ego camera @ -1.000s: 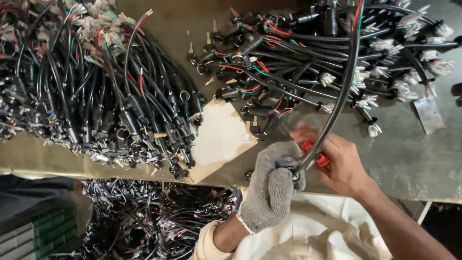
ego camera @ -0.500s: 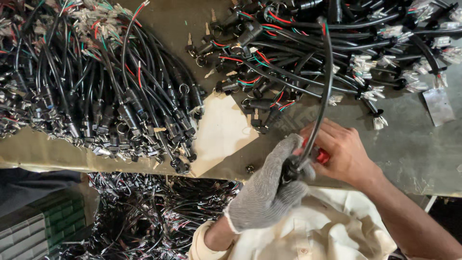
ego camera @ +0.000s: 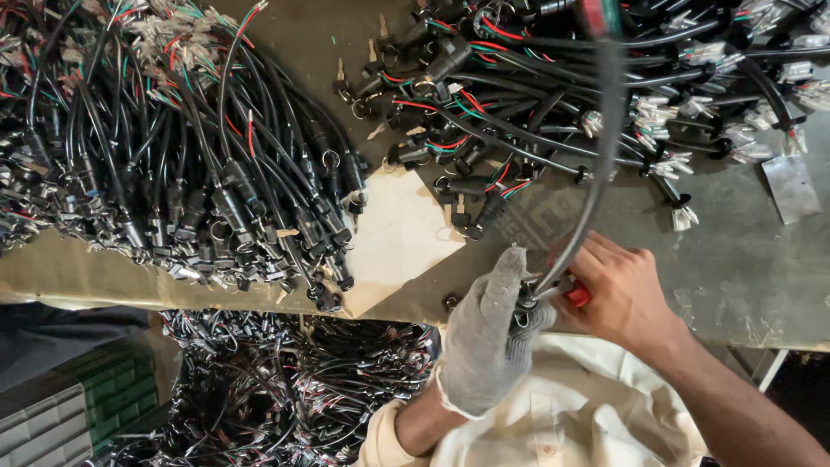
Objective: The person picks up a black cable from a large pile on the workbench, holds it with a gloved hand, and uses red-handled pliers to cut and strip insulation from the cable end, exposing the inner colored wires. They repeat this stripping cycle on successive cables, placing processed cables back onto the pile.
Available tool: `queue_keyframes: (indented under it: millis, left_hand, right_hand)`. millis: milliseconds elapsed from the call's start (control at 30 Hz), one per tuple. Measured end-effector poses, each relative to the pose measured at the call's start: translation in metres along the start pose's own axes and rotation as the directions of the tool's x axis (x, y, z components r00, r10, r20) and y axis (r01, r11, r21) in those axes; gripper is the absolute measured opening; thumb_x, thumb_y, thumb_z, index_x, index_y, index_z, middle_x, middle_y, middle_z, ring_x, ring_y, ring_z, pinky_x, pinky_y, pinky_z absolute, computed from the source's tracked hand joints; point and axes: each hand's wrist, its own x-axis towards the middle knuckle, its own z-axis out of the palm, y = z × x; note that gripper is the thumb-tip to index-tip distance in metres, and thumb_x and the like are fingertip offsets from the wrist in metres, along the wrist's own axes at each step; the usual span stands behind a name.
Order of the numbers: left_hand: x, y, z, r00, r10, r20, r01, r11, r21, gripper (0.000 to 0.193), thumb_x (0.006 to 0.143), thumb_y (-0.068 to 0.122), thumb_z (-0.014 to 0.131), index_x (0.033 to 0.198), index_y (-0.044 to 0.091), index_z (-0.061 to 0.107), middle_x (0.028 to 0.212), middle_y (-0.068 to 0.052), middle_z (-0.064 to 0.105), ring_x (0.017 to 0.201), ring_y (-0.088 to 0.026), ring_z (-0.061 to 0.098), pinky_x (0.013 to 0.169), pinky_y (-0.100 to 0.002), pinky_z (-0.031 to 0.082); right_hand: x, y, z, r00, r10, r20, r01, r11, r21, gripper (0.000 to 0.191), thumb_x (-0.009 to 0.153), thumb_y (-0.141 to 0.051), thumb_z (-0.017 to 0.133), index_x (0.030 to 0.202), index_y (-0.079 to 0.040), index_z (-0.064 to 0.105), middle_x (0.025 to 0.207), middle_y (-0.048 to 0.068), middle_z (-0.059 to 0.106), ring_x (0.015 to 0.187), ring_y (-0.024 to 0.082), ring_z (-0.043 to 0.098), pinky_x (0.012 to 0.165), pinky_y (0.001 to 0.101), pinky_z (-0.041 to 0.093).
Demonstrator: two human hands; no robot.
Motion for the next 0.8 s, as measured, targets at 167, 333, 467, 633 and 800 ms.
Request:
queue_keyframes:
  millis: [167, 333, 467, 633, 800]
  left_hand:
    - [-0.002, 0.001, 0.004, 0.988, 0.151, -0.019, -0.133, 0.919, 0.372, 0.068, 0.097, 0.014, 0.074, 0.155, 0.003, 0.040, 0.130, -0.016, 0.065, 0.103, -0.036, 0.067, 0.086, -0.046, 0.055]
    - [-0.003, -0.001, 0.009, 0.975, 0.224, 0.015, -0.194, 0.807, 0.557, 0.065, 0.100, 0.022, 0.075, 0.153, 0.005, 0.043, 0.130, -0.015, 0.065, 0.096, -0.032, 0.064, 0.080, -0.044, 0.053]
    - [-0.003, -0.003, 0.011, 0.969, 0.247, 0.012, -0.210, 0.796, 0.568, 0.065, 0.100, 0.023, 0.075, 0.154, 0.007, 0.043, 0.130, -0.014, 0.064, 0.098, -0.031, 0.064, 0.082, -0.043, 0.053]
    - [0.002, -0.004, 0.011, 0.976, 0.216, 0.033, -0.195, 0.797, 0.572, 0.066, 0.096, 0.018, 0.072, 0.154, 0.006, 0.043, 0.130, -0.015, 0.065, 0.098, -0.032, 0.065, 0.081, -0.044, 0.053]
    - [0.005, 0.001, 0.003, 0.986, 0.168, 0.005, -0.168, 0.985, 0.049, 0.071, 0.101, 0.010, 0.073, 0.160, 0.001, 0.035, 0.123, -0.012, 0.067, 0.102, -0.032, 0.069, 0.087, -0.041, 0.057]
  right_hand:
    - [-0.013, -0.002, -0.002, 0.995, 0.103, -0.001, -0.103, 0.991, -0.088, 0.029, 0.060, -0.015, 0.078, 0.084, -0.010, 0.065, 0.078, 0.007, 0.066, 0.077, 0.030, 0.068, 0.059, 0.0435, 0.053]
    - [-0.024, 0.000, 0.002, 0.987, 0.159, -0.032, -0.162, 0.977, -0.136, 0.028, 0.064, -0.018, 0.080, 0.080, -0.007, 0.059, 0.076, 0.008, 0.065, 0.072, 0.031, 0.067, 0.056, 0.0440, 0.052]
    - [-0.027, -0.001, 0.003, 0.976, 0.214, -0.043, -0.218, 0.966, -0.139, 0.027, 0.065, -0.018, 0.080, 0.080, -0.008, 0.060, 0.072, 0.007, 0.065, 0.070, 0.031, 0.067, 0.055, 0.0443, 0.051]
    - [-0.028, -0.009, -0.002, 0.990, 0.136, -0.029, -0.138, 0.989, -0.048, 0.038, 0.067, -0.027, 0.084, 0.086, -0.005, 0.059, 0.076, 0.010, 0.062, 0.070, 0.033, 0.065, 0.054, 0.0443, 0.050]
    - [-0.026, -0.017, 0.006, 0.963, 0.268, -0.019, -0.268, 0.962, -0.055, 0.033, 0.065, -0.020, 0.081, 0.086, -0.006, 0.060, 0.074, 0.008, 0.063, 0.070, 0.031, 0.066, 0.059, 0.0442, 0.052]
